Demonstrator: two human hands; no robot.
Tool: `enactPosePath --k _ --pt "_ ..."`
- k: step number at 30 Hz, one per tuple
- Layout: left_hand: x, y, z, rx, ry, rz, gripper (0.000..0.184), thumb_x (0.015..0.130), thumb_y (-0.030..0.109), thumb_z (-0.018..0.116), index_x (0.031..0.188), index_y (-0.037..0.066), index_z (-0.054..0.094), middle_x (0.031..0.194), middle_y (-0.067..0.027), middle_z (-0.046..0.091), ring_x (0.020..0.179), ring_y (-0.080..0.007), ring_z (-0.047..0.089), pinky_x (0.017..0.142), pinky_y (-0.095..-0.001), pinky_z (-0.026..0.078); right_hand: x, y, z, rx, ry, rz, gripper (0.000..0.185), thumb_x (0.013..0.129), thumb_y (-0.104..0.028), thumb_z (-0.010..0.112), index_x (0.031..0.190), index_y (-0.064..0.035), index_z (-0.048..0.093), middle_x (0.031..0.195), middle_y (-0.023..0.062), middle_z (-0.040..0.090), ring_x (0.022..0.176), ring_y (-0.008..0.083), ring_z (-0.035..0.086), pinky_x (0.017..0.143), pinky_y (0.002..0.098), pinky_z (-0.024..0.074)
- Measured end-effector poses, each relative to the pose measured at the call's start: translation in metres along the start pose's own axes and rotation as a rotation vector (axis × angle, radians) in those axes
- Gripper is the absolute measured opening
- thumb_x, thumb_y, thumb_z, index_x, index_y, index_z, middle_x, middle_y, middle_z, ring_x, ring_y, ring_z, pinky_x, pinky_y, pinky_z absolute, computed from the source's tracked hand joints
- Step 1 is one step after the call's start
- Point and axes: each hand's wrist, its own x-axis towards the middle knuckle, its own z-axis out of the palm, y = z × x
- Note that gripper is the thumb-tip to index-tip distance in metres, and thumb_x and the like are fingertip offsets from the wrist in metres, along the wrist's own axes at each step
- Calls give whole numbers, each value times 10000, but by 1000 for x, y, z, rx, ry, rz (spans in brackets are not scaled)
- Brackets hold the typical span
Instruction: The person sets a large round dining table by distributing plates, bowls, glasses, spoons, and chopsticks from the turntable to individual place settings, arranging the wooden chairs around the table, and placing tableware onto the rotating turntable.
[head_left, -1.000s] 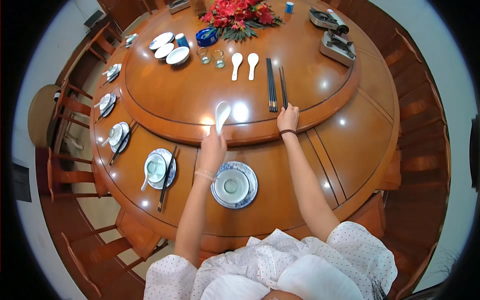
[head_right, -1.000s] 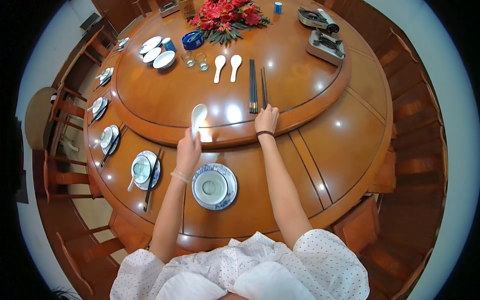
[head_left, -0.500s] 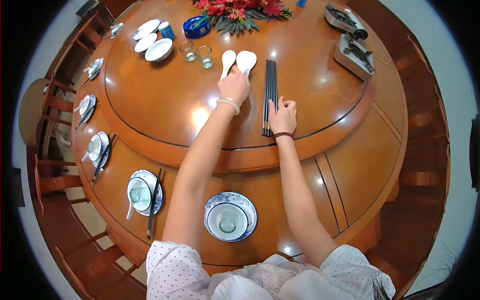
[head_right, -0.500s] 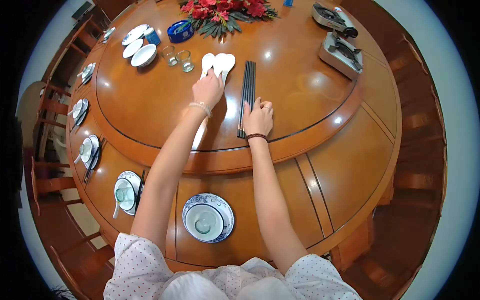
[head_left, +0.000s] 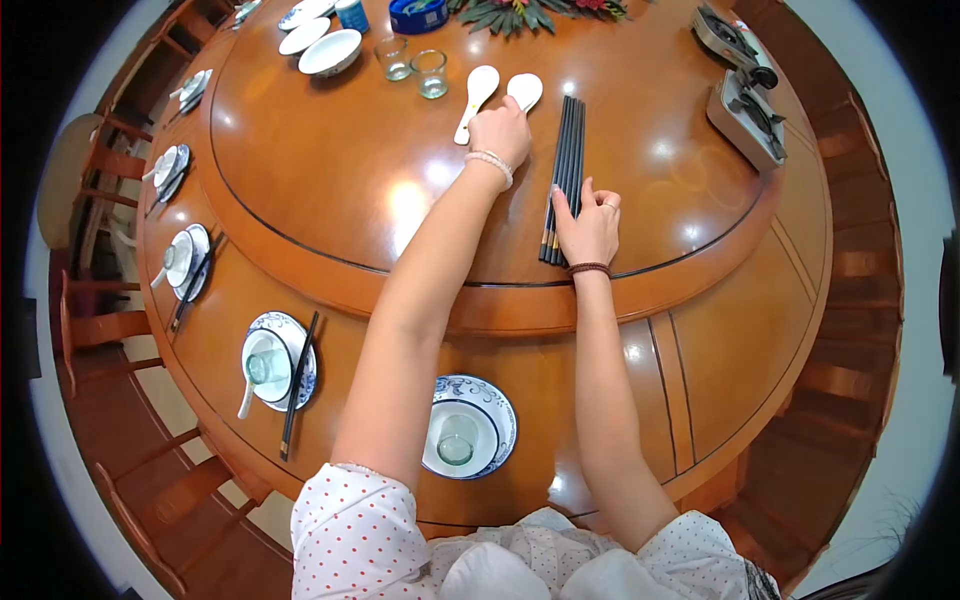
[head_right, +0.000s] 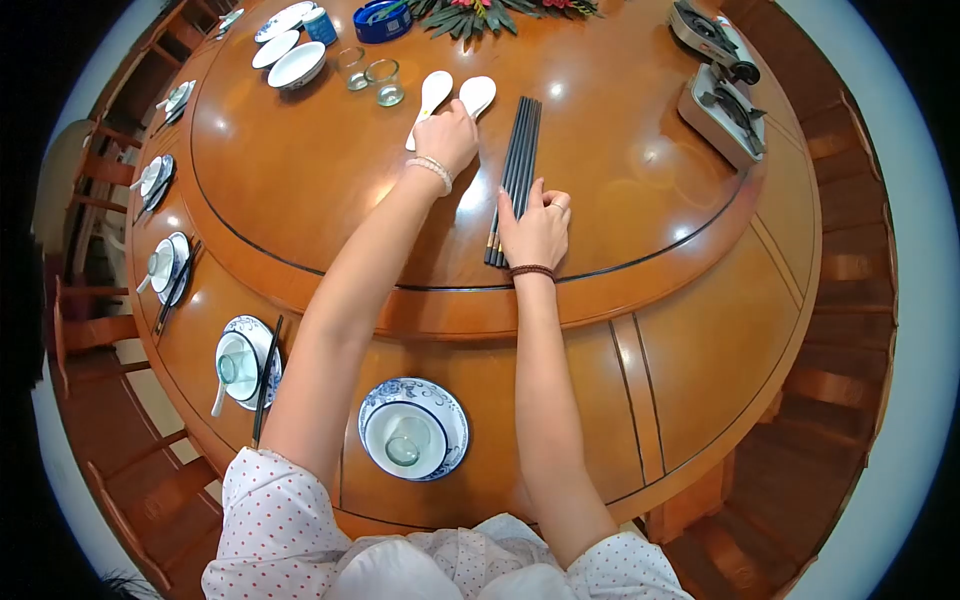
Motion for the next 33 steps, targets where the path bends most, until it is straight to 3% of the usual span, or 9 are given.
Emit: enactPosePath --k 13,18,21,25,27,28,31,33 --pt "11 10 3 4 -65 35 313 811 305 460 797 1 536 642 -154 620 595 -289 625 530 -396 486 6 9 -7 14 -73 -29 639 754 -484 538 1206 -39 465 1026 121 430 961 259 463 780 351 435" --pt "6 17 -8 2 -95 18 419 817 390 463 906 -16 516 645 -161 617 617 -290 626 545 -381 491 8 19 -3 19 -23 -83 628 747 -475 553 1191 -37 481 1020 135 438 958 272 464 794 357 428" --pt "-32 22 -51 -64 -112 60 451 826 410 464 1016 1 478 614 -156 601 590 -298 611 520 -373 481 11 23 -6 43 -44 -83 619 742 -467 563 1188 -45 487 1022 140 439 964 276 463 798 359 426" --pt "-146 -10 -128 -271 3 148 391 829 302 521 1139 77 445 520 -104 542 466 -290 546 452 -387 421 15 29 -8 56 -95 -68 618 736 -467 569 1199 -67 484 1039 127 428 990 264 455 806 355 425" --pt "-211 -35 -161 -396 -30 -19 308 812 181 559 1093 65 505 450 -86 473 378 -221 480 394 -329 357 18 30 -10 39 -122 -65 613 739 -470 565 1199 -73 485 1048 127 426 1006 262 450 821 361 420" --pt "-242 -47 -172 -413 16 -90 276 803 181 579 1044 52 537 461 -78 478 376 -212 480 385 -325 364 22 36 -7 17 -136 -91 639 741 -477 561 1226 -76 453 1057 143 425 1013 276 445 835 365 410" --pt "-340 -78 -197 -389 -105 -423 251 825 155 549 1049 44 528 470 -73 462 386 -160 465 386 -302 342 22 47 -4 17 -39 -95 727 739 -478 569 1262 -13 369 1070 206 415 1013 339 428 864 372 382" --pt "-398 -83 -200 -454 -151 -610 241 841 160 526 1052 42 524 488 -74 470 410 -141 469 401 -289 345 -1 51 -20 88 66 -152 639 773 -403 572 1232 6 400 1046 215 434 999 340 431 860 378 376"
